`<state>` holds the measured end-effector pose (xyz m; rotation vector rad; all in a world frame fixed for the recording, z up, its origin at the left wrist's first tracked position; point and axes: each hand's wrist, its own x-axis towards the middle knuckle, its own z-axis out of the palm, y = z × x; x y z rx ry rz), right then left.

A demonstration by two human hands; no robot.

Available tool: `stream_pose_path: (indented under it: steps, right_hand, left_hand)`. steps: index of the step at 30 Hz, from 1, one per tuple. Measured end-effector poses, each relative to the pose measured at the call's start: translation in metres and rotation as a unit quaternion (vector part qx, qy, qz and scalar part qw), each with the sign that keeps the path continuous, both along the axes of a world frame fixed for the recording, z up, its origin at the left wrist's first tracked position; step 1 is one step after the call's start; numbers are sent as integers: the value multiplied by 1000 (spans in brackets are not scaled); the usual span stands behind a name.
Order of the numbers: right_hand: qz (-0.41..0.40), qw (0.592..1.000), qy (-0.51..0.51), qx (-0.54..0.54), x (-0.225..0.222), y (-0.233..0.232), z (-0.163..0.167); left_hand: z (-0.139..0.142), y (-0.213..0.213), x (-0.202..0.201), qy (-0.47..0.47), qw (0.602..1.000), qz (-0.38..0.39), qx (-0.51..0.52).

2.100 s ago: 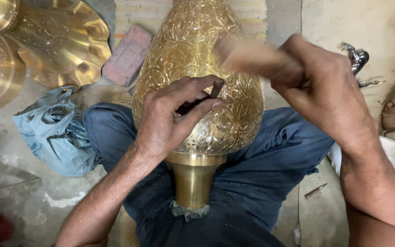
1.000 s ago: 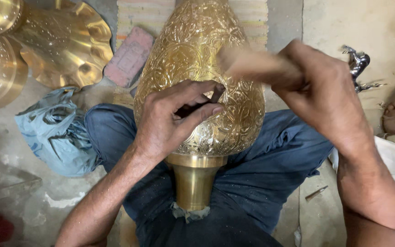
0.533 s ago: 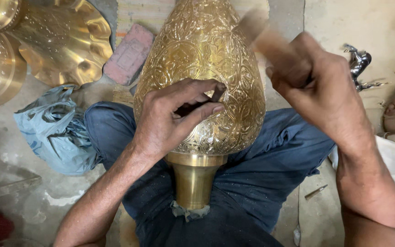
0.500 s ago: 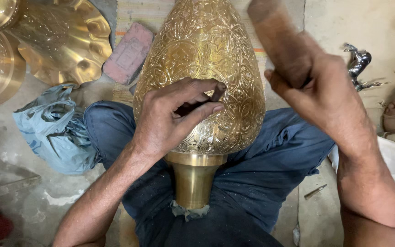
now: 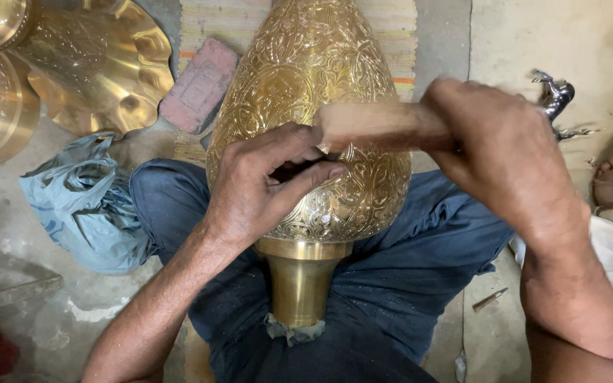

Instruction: The person sits cross-legged on the floor with an engraved brass vessel on their lap. They hold a small chisel against the embossed surface and strike it with a wooden mallet, repositioning the chisel repeatedly to work the raised decorative patterns, occasionally steadying the vessel with a hand.

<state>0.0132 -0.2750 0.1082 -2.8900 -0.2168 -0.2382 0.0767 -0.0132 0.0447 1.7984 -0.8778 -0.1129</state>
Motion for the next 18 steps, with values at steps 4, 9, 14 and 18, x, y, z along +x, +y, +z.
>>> stream_pose_path:
  steps: [4, 9, 14, 18]
  right_hand:
    - [-38, 979, 76, 185, 1, -2, -2]
    - [-17, 995, 59, 76, -2, -4, -4]
    - [43, 998, 8, 36, -4, -6, -5]
    - [-61, 982, 92, 153, -2, -5, -4]
  left_hand:
    - [3, 0, 0, 4, 1000, 6, -7]
    - [2, 1, 1, -8, 1000, -3, -6]
    - [-1, 1, 1, 3, 1000, -1, 5]
    - [-1, 0, 1, 2, 1000, -2, 6]
